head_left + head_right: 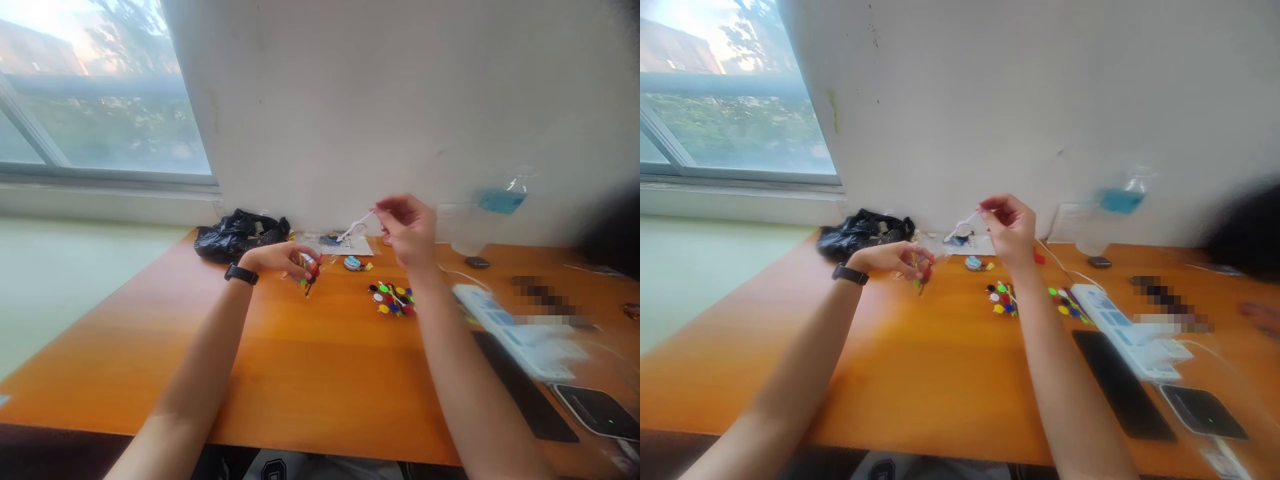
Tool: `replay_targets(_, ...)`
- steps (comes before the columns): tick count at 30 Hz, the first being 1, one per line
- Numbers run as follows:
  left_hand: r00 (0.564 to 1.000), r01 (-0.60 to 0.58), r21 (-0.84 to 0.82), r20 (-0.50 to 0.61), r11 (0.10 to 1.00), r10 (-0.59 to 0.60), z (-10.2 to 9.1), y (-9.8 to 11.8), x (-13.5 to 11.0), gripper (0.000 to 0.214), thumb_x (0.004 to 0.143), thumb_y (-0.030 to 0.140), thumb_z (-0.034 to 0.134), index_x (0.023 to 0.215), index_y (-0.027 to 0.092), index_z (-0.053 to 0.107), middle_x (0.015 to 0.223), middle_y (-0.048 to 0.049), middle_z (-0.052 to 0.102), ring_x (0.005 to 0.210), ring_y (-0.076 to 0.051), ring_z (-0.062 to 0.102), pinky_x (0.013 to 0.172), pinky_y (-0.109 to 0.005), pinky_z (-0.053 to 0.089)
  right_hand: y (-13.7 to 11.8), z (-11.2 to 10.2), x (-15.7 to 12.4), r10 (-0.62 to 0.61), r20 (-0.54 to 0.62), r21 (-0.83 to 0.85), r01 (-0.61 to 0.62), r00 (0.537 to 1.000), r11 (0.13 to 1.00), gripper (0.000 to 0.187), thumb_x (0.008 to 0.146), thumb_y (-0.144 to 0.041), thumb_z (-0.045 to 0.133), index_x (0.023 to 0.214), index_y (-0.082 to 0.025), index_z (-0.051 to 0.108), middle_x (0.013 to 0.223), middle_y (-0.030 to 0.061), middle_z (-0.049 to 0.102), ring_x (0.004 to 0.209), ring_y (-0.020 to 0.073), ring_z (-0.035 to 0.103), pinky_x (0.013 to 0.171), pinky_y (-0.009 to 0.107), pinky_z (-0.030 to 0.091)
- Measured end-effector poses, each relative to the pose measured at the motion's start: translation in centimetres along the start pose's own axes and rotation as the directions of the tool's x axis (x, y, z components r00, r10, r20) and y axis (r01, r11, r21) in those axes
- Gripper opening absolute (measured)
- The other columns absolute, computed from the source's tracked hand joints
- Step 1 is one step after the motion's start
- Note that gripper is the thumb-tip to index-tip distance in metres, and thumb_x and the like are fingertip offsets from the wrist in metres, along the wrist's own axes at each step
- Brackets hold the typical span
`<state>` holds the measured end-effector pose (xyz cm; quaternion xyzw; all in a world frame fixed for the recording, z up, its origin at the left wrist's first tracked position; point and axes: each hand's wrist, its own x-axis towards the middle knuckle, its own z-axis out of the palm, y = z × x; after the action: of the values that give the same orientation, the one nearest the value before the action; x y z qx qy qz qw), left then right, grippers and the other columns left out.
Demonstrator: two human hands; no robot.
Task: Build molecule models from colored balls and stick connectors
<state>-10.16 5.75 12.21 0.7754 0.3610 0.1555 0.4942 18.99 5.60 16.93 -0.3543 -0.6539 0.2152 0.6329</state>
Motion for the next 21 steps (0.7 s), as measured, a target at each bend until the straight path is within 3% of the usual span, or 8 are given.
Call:
replay_targets(7,1.0,-0.011,-0.012,0.029,1.0,0.012,0.5,0.9,0.1,0.063,0.079,0.038,0.087,0.133,0.016,0.064,0.088,-0.0086,0.077,0.077,-0.02,0.075,0.058,-0.021,0.047,0.5,2.3,-1.1,-0.09,-0.011,-0.078,0.089,0.996,0.993,0.02,0.09,-0.042,0.067,0.095,-0.023,0.072,0.094,0.0058,0.073,0.083,0.0212,0.067,0.072,0.034,0.056)
replay_targets(14,1.0,-0.018,-0.012,0.006,1.0,0.018,0.7,1.5,-0.1,0.064,0.08,0.038,0.085,0.136,0.018,0.062,0.098,-0.0092,0.078,0.078,-0.018,0.074,0.06,-0.022,0.048,-0.2,3.6,-2.3,-0.132,0.061,-0.143,0.14,0.989,0.98,0.017,0.093,-0.036,0.065,0.098,-0.023,0.075,0.094,0.0044,0.075,0.08,0.0195,0.063,0.073,0.034,0.051)
replay_targets(21,0.995,-0.095,-0.066,0.032,0.993,0.097,0.7,2.2,-0.2,0.058,0.081,0.037,0.085,0.132,0.017,0.063,0.104,-0.0111,0.077,0.081,-0.018,0.074,0.065,-0.023,0.051,-0.1,4.7,-3.1,-0.184,0.107,-0.2,0.202,0.977,0.959,0.014,0.093,-0.028,0.063,0.102,-0.025,0.073,0.1,0.0046,0.075,0.105,0.0232,0.065,0.093,0.037,0.049)
